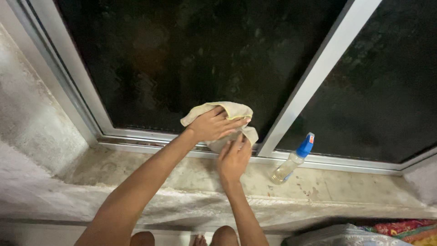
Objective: The person wipes the glass pane and the metal frame of a sliding window with a cloth, moving the cloth along the edges and corners.
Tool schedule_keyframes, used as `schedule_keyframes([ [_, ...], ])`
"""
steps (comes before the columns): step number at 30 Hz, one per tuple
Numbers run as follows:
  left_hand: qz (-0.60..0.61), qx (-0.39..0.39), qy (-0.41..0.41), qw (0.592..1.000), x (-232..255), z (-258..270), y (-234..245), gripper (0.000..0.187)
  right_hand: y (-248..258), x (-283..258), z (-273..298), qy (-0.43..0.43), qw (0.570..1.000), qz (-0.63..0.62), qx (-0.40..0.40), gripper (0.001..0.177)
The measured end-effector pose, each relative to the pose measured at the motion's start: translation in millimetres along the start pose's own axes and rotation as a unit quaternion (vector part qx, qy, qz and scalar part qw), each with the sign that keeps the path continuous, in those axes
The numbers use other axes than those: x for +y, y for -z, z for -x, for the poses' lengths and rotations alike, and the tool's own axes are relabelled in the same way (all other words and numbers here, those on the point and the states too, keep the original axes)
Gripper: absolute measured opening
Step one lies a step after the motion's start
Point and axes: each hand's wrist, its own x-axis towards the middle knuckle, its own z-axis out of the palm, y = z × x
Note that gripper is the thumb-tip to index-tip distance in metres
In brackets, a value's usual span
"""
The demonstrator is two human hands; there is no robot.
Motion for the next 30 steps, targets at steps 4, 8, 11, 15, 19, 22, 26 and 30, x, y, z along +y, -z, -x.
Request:
schedule_keyframes([
  [4, -0.015, -0.045, -0.055, 0.997, 11.6, -6.0, -12.9, 0.083, 13.3, 7.9, 0.4, -0.057, 0.994, -0.062, 0.066, 0.027],
  [8, 0.005, -0.095, -0.114, 0.989, 19.5, -12.4, -27.1, 0.083, 12.5, 10.8, -0.9, -0.138, 0.979, -0.116, 0.097, 0.021],
  [11, 0.024, -0.104, -0.145, 0.984, 28.0, -15.0, -44.4, 0.078, 10.8, 14.1, -0.6, -0.182, 0.965, -0.149, 0.116, 0.022],
  [15, 0.114, -0.069, -0.176, 0.975, 34.7, -18.9, -79.0, 0.068, 10.0, 17.4, 1.1, -0.208, 0.959, -0.152, 0.116, 0.025],
  [19, 0.119, -0.103, -0.217, 0.963, 33.6, -22.0, -90.4, 0.068, 5.3, 21.7, 1.5, -0.192, 0.963, -0.147, 0.118, 0.028],
  [22, 0.095, -0.104, -0.241, 0.96, 31.8, -32.3, -86.0, 0.071, 4.1, 19.8, 2.4, -0.182, 0.967, -0.134, 0.114, 0.03],
  [26, 0.038, -0.111, -0.275, 0.954, 28.0, -43.7, -80.9, 0.069, 0.9, 20.0, 3.0, -0.18, 0.969, -0.132, 0.108, 0.034],
  [30, 0.06, -0.092, -0.25, 0.962, 15.3, -50.1, -74.9, 0.075, -6.0, 26.4, 8.2, -0.16, 0.972, -0.15, 0.087, 0.04],
])
